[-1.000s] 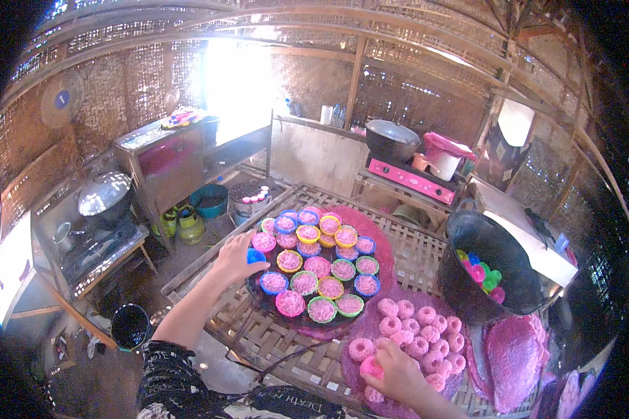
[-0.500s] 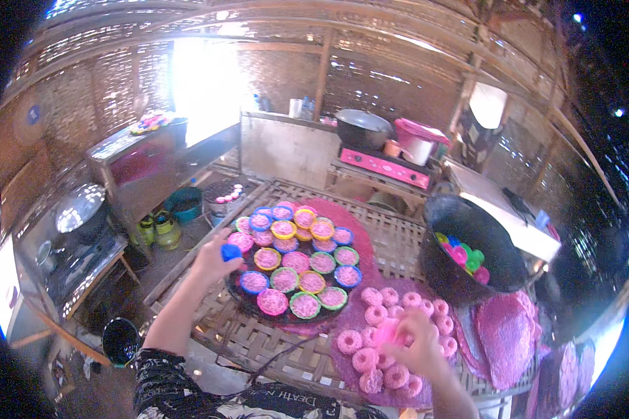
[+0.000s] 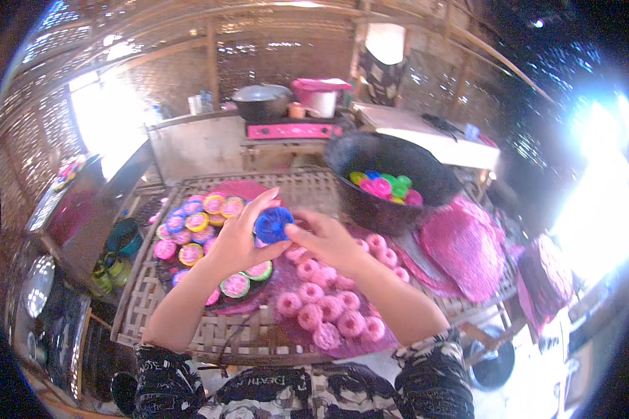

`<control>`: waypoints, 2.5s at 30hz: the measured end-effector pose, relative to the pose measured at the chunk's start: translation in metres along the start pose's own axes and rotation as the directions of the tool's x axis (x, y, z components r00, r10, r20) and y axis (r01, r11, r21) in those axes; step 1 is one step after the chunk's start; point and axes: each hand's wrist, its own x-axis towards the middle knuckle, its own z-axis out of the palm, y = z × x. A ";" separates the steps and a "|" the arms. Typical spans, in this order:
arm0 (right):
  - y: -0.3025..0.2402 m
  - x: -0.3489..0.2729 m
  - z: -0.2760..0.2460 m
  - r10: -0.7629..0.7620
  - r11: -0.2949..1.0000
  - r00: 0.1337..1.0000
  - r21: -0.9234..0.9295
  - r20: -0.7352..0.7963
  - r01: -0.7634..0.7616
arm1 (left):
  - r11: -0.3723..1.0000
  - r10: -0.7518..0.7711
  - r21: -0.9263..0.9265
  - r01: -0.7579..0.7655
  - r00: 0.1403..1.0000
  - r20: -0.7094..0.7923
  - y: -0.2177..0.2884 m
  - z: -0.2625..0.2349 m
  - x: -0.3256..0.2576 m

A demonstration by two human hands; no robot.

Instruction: The person assembles pink doughnut-shaped items into colorful plastic cups arranged on a woven tray. They pick up the doughnut items and place them into the cups, then move the tray to a lower area and continue filling the cups with the doughnut items.

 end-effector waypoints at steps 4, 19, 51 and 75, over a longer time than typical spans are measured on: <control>0.021 -0.023 -0.049 0.149 0.969 0.989 0.200 -0.005 -0.145 | 0.978 0.152 -0.157 -0.135 0.983 0.103 0.013 0.052 0.025; -0.015 -0.023 -0.222 -0.235 0.970 0.646 -0.220 -0.726 0.106 | 0.462 -0.700 0.760 0.457 0.714 -0.004 -0.211 -0.023 -0.046; 0.040 -0.075 -0.024 0.200 0.643 0.980 0.753 0.015 -0.143 | 0.969 0.137 -0.242 -0.054 0.930 0.340 0.038 0.084 0.022; 0.083 -0.171 -0.160 -0.107 0.564 0.934 -0.794 -0.341 -0.225 | 0.663 -0.691 0.609 0.435 0.669 0.274 -0.237 0.030 0.029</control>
